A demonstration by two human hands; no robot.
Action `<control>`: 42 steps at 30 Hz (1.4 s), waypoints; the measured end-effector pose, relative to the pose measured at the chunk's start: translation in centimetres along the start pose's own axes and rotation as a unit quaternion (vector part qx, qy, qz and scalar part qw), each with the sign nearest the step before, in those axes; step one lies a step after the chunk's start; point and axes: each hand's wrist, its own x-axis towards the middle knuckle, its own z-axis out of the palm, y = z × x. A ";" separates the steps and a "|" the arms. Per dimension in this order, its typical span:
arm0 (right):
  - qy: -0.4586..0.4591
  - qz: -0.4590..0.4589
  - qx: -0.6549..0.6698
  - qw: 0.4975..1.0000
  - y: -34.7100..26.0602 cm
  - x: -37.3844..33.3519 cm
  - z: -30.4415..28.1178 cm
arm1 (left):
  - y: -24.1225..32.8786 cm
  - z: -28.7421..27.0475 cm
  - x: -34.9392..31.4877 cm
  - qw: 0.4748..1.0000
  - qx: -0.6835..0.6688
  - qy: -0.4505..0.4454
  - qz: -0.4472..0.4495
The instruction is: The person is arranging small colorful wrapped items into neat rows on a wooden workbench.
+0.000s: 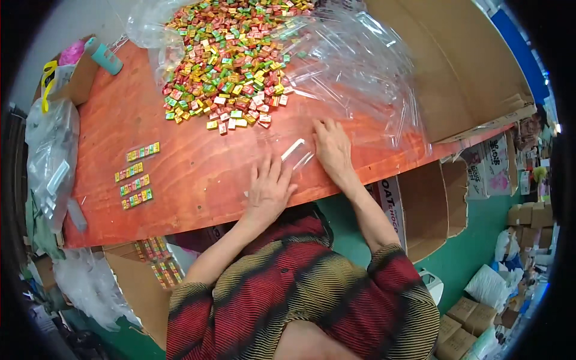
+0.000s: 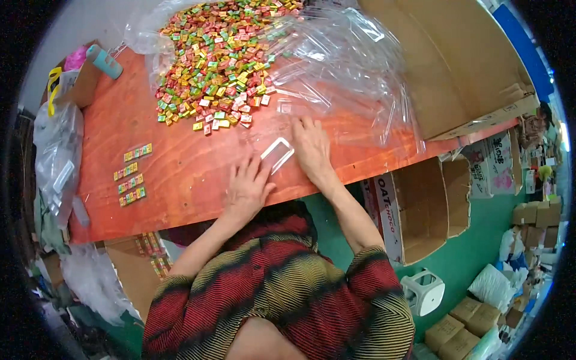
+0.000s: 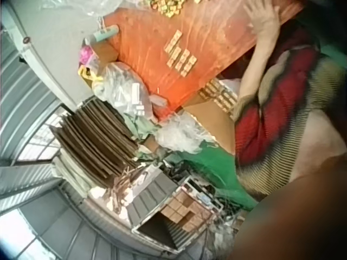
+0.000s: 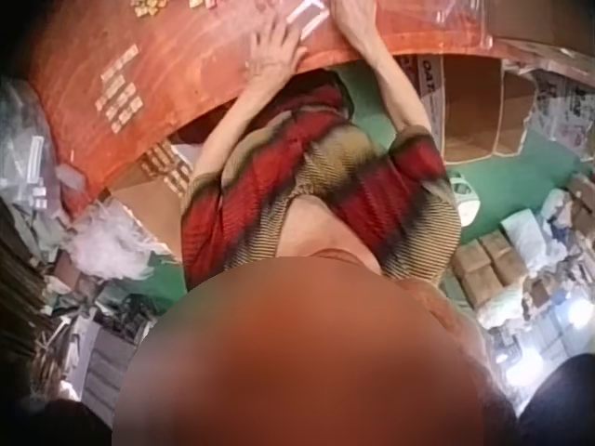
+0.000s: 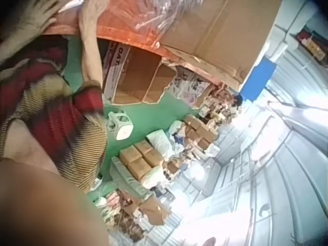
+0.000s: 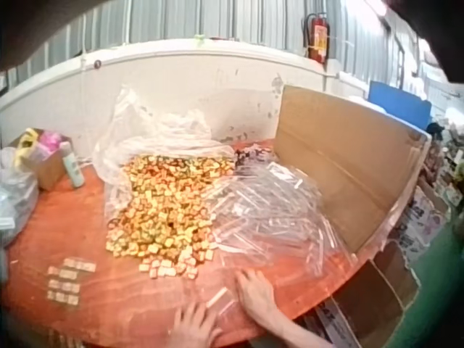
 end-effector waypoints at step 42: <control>-0.113 -0.147 0.128 0.974 -7.1 3.4 1.9 | -9.4 -3.9 0.5 0.979 0.060 0.135 -0.138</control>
